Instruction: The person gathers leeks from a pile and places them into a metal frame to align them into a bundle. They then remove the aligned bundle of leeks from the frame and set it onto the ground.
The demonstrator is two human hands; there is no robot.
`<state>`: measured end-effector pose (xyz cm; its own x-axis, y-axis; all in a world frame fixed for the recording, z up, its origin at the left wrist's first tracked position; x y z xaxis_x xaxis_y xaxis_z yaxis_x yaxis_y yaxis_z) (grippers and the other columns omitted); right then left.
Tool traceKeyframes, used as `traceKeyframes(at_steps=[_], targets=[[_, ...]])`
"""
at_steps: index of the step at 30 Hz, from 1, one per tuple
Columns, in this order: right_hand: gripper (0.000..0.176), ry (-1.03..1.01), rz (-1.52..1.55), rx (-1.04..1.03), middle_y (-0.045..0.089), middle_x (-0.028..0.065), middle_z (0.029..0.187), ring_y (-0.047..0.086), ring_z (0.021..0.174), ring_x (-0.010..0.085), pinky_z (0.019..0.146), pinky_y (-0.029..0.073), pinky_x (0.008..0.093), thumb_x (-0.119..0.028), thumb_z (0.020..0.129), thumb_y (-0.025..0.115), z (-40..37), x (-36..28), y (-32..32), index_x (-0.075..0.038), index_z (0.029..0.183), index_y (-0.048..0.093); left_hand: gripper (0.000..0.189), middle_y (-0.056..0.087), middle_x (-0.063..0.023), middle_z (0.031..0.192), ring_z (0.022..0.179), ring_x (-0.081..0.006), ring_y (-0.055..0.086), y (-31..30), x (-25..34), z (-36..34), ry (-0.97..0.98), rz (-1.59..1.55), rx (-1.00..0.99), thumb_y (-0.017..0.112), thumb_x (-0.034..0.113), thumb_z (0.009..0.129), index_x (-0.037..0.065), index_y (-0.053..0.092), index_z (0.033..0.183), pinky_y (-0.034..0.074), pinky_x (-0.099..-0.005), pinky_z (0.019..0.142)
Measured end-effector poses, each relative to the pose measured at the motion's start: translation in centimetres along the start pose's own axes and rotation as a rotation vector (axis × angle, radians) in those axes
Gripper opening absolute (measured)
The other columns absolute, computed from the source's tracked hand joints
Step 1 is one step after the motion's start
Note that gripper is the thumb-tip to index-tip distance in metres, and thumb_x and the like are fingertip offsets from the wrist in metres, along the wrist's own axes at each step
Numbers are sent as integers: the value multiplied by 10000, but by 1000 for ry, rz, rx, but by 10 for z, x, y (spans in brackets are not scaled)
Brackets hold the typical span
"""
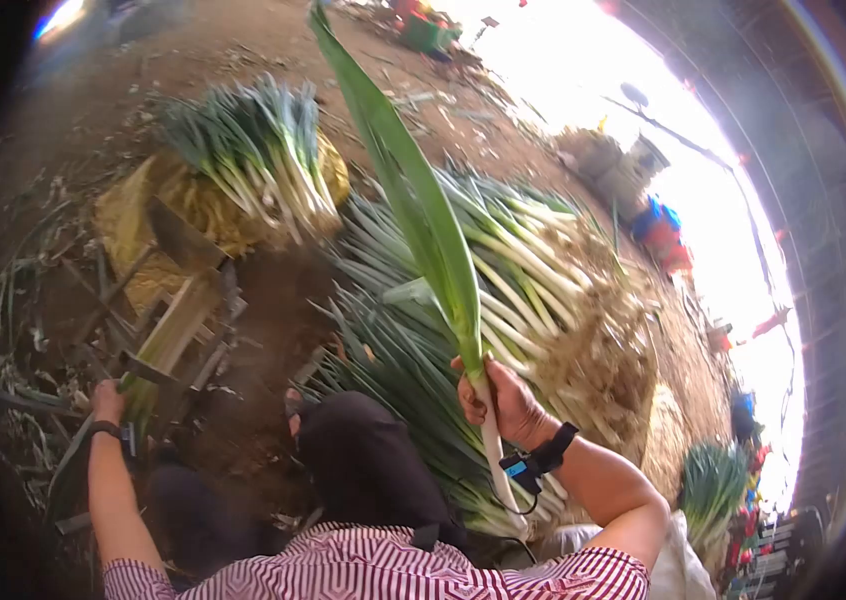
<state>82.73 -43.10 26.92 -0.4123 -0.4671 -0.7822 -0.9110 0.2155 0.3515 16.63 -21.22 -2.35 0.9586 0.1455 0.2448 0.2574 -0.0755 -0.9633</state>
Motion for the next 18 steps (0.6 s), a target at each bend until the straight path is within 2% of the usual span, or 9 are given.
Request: traceKeyframes(at_steps=[3, 9, 11, 13, 14, 15, 16, 17, 18], targets=[[491, -59, -89, -133, 557, 40, 720, 460, 526, 113, 484, 402, 264, -481, 1011, 347, 37, -53, 51, -61, 1212, 503, 310, 678, -145, 1036, 994, -321, 634, 1, 1, -5, -27, 21, 67, 747, 167, 722, 107, 705, 1024, 498, -433, 873], [442, -289, -529, -426, 598, 39, 789, 545, 611, 98, 519, 447, 240, -386, 1033, 341, 127, -156, 188, -18, 1088, 578, 330, 673, -114, 1068, 1028, -304, 621, -7, 12, -15, -63, 34, -10, 730, 264, 753, 127, 700, 1052, 480, -445, 882], [396, -514, -864, -500, 595, 42, 782, 552, 637, 99, 550, 460, 231, -333, 1030, 360, 137, -186, 262, -18, 1021, 600, 363, 667, -126, 1076, 1038, -322, 613, -13, 17, -15, -71, -1, -31, 754, 269, 748, 126, 698, 1077, 478, -443, 883], [366, -589, -812, -519, 602, 44, 797, 555, 656, 104, 590, 482, 253, -306, 1022, 391, 160, -209, 333, -14, 1001, 609, 344, 674, -109, 1055, 1047, -288, 614, -14, 21, -20, -83, 44, 5, 732, 312, 758, 135, 696, 1051, 462, -425, 894], [342, -679, -896, -569, 619, 43, 835, 568, 682, 99, 607, 492, 258, -295, 1014, 417, 163, -216, 376, -16, 1028, 613, 325, 676, -101, 1040, 1024, -280, 624, -17, 24, -20, -99, 77, -29, 719, 330, 763, 151, 699, 1034, 472, -437, 876], [322, -771, -973, -622, 636, 41, 872, 580, 709, 93, 625, 501, 263, -283, 1005, 443, 162, -221, 418, -17, 1054, 618, 234, 690, -84, 960, 959, -276, 648, -2, 15, -16, -48, 72, 43, 713, 299, 772, 129, 684, 931, 468, -443, 820], [321, -986, -1095, -663, 649, 44, 900, 593, 736, 94, 634, 506, 266, -284, 998, 459, 160, -225, 460, -19, 1072, 623, 211, 694, -86, 928, 947, -273, 652, 5, 14, -14, -42, 66, 81, 712, 289, 769, 128, 689, 903, 468, -447, 809], [322, -1200, -1194, -706, 662, 48, 927, 607, 763, 94, 644, 511, 269, -285, 991, 474, 161, -221, 502, -21, 1090, 629, 189, 694, -89, 908, 932, -269, 655, -12, 24, -20, -70, 56, 23, 710, 282, 766, 140, 692, 888, 467, -448, 789], [299, -1186, -1022, -837, 674, 53, 923, 617, 760, 104, 650, 517, 284, -280, 973, 502, 170, -212, 546, -49, 1103, 641, 184, 693, -93, 888, 918, -268, 657, -5, 22, -19, -64, 71, 60, 712, 288, 760, 140, 693, 869, 461, -447, 778]])
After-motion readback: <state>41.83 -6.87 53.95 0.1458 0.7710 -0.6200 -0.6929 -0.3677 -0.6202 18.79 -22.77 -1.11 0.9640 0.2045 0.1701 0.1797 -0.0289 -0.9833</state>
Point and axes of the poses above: each hand's wrist, its own z-axis towards the middle knuckle, its own y-axis out of the palm, x = y × z, the point moved 4 cm from there along z, towards the middle knuckle
